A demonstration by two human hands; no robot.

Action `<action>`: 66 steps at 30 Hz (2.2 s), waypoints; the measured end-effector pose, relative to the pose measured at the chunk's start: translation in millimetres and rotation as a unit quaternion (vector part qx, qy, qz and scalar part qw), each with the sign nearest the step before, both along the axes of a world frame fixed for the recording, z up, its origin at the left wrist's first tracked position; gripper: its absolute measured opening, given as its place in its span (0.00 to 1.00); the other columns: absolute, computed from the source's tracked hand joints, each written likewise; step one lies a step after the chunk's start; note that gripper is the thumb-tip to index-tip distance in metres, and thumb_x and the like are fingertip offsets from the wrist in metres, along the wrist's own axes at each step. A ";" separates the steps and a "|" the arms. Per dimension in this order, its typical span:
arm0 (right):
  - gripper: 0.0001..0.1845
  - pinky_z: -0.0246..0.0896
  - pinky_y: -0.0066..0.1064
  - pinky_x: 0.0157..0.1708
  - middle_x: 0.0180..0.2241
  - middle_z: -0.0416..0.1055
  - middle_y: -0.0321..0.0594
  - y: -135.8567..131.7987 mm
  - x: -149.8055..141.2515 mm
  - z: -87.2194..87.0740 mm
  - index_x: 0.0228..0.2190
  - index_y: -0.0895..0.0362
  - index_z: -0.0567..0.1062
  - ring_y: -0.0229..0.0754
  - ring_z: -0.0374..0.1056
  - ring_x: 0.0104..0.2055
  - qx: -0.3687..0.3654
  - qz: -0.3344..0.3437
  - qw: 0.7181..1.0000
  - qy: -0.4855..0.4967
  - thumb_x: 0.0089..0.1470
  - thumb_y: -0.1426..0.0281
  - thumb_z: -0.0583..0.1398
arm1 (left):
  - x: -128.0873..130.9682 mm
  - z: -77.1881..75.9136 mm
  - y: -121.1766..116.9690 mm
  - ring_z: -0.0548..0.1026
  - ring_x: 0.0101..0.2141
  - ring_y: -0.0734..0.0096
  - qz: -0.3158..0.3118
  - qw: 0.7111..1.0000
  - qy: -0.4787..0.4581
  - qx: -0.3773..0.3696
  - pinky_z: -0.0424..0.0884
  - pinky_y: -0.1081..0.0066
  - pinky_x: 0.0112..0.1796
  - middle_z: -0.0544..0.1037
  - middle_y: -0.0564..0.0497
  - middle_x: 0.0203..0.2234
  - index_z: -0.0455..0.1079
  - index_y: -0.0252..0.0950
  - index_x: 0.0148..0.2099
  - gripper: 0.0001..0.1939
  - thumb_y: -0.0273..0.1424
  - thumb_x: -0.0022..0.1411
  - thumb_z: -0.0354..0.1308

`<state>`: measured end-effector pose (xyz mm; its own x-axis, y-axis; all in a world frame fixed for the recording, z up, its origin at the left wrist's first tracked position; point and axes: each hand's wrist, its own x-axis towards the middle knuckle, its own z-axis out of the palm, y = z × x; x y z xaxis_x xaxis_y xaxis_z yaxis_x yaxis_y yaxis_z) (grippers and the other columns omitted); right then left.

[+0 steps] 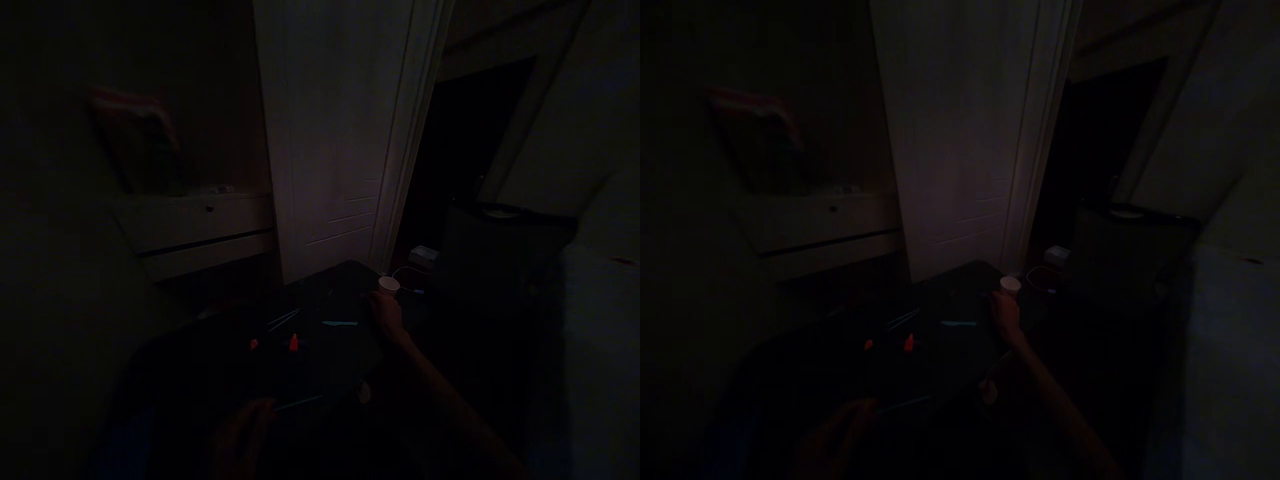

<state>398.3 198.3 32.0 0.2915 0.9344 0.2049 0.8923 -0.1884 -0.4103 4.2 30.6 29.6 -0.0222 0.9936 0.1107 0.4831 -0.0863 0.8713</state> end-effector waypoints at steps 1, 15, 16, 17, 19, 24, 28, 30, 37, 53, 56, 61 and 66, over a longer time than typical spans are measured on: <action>0.17 0.77 0.47 0.51 0.57 0.75 0.47 0.9 -1.2 0.0 0.56 0.56 0.76 0.50 0.77 0.52 -0.005 -0.006 1.000 -0.002 0.71 0.63 0.64 | 0.7 1.1 -0.7 0.88 0.38 0.58 0.000 1.000 0.001 0.001 0.82 0.68 0.47 0.90 0.52 0.35 0.86 0.46 0.43 0.18 0.48 0.67 0.59; 0.10 0.77 0.41 0.52 0.48 0.81 0.47 -55.3 -35.5 22.8 0.49 0.56 0.82 0.47 0.80 0.49 0.188 0.179 0.964 0.060 0.73 0.70 0.60 | 0.6 10.0 -2.7 0.88 0.39 0.54 0.019 0.999 -0.017 -0.037 0.83 0.63 0.47 0.90 0.49 0.36 0.86 0.44 0.44 0.25 0.57 0.62 0.60; 0.11 0.78 0.38 0.50 0.48 0.82 0.46 -68.2 -46.2 25.2 0.48 0.54 0.83 0.46 0.80 0.48 0.202 0.231 0.949 0.069 0.72 0.70 0.60 | 3.6 14.1 -3.9 0.88 0.39 0.54 0.017 0.998 -0.035 -0.040 0.83 0.63 0.47 0.90 0.48 0.36 0.86 0.43 0.44 0.26 0.58 0.61 0.61; 0.11 0.79 0.37 0.48 0.48 0.82 0.46 -81.4 -58.1 27.4 0.49 0.53 0.84 0.46 0.81 0.48 0.214 0.277 0.934 0.076 0.72 0.69 0.61 | 7.3 18.5 -5.5 0.87 0.39 0.54 0.017 0.997 -0.058 -0.047 0.82 0.64 0.47 0.90 0.48 0.36 0.86 0.43 0.44 0.27 0.58 0.62 0.61; 0.12 0.79 0.34 0.45 0.48 0.82 0.44 -107.1 -82.6 31.3 0.52 0.50 0.83 0.45 0.81 0.47 0.224 0.355 0.904 0.086 0.71 0.68 0.62 | 15.8 27.0 -9.2 0.87 0.42 0.56 0.017 0.992 -0.104 -0.062 0.82 0.65 0.47 0.90 0.47 0.40 0.85 0.43 0.47 0.28 0.59 0.63 0.61; 0.18 0.77 0.34 0.45 0.48 0.82 0.45 -148.2 -126.8 44.1 0.60 0.49 0.77 0.45 0.80 0.47 0.290 0.484 0.817 0.118 0.73 0.72 0.59 | 30.1 40.8 -17.9 0.86 0.39 0.58 -0.020 0.975 -0.187 -0.115 0.81 0.67 0.45 0.89 0.45 0.38 0.86 0.40 0.47 0.34 0.64 0.61 0.60; 0.17 0.78 0.32 0.43 0.45 0.83 0.47 -158.2 -139.5 54.1 0.58 0.52 0.78 0.44 0.81 0.44 0.306 0.508 0.795 0.127 0.72 0.73 0.61 | 30.9 41.2 -21.6 0.86 0.35 0.59 -0.017 0.958 -0.243 -0.149 0.82 0.70 0.39 0.88 0.46 0.32 0.86 0.39 0.41 0.35 0.65 0.51 0.68; 0.15 0.79 0.30 0.41 0.44 0.84 0.47 -162.1 -144.7 55.6 0.56 0.52 0.79 0.43 0.82 0.43 0.319 0.496 0.792 0.159 0.71 0.73 0.61 | 30.6 38.5 -22.0 0.86 0.36 0.58 -0.021 0.952 -0.264 -0.156 0.82 0.70 0.39 0.89 0.45 0.35 0.86 0.39 0.40 0.32 0.62 0.47 0.73; 0.20 0.80 0.33 0.51 0.50 0.85 0.42 -181.4 -168.2 49.1 0.57 0.47 0.80 0.46 0.84 0.49 0.283 0.403 0.815 0.306 0.66 0.72 0.68 | 37.9 37.8 -21.7 0.88 0.43 0.55 0.042 0.941 -0.324 -0.090 0.83 0.69 0.44 0.90 0.46 0.40 0.86 0.42 0.42 0.25 0.47 0.42 0.81; 0.05 0.72 0.29 0.47 0.42 0.78 0.37 -183.3 -169.8 61.1 0.45 0.50 0.81 0.41 0.76 0.44 0.110 0.428 0.815 0.376 0.68 0.70 0.66 | 31.9 30.1 -34.2 0.87 0.45 0.52 0.053 0.988 -0.137 -0.037 0.82 0.65 0.49 0.89 0.46 0.42 0.86 0.42 0.44 0.26 0.57 0.55 0.70; 0.03 0.70 0.27 0.41 0.37 0.78 0.35 -181.6 -175.4 57.6 0.39 0.53 0.79 0.39 0.75 0.38 0.133 0.422 0.803 0.398 0.64 0.73 0.66 | 28.9 31.2 -38.1 0.87 0.42 0.54 0.020 0.993 -0.113 0.000 0.83 0.67 0.47 0.90 0.48 0.40 0.87 0.44 0.40 0.24 0.58 0.58 0.67; 0.02 0.68 0.27 0.38 0.34 0.78 0.36 -183.5 -187.8 49.6 0.36 0.53 0.78 0.39 0.75 0.36 0.162 0.384 0.807 0.419 0.62 0.72 0.66 | 29.4 33.3 -44.2 0.88 0.40 0.52 0.057 0.990 -0.126 0.031 0.84 0.65 0.45 0.90 0.48 0.38 0.86 0.45 0.38 0.23 0.58 0.56 0.69; 0.02 0.70 0.27 0.38 0.33 0.79 0.36 -187.1 -189.8 46.0 0.36 0.53 0.78 0.40 0.75 0.35 0.174 0.339 0.821 0.425 0.63 0.70 0.63 | 41.9 30.0 -47.5 0.87 0.40 0.53 0.076 0.990 -0.107 0.043 0.84 0.65 0.45 0.89 0.48 0.38 0.85 0.45 0.38 0.22 0.57 0.59 0.66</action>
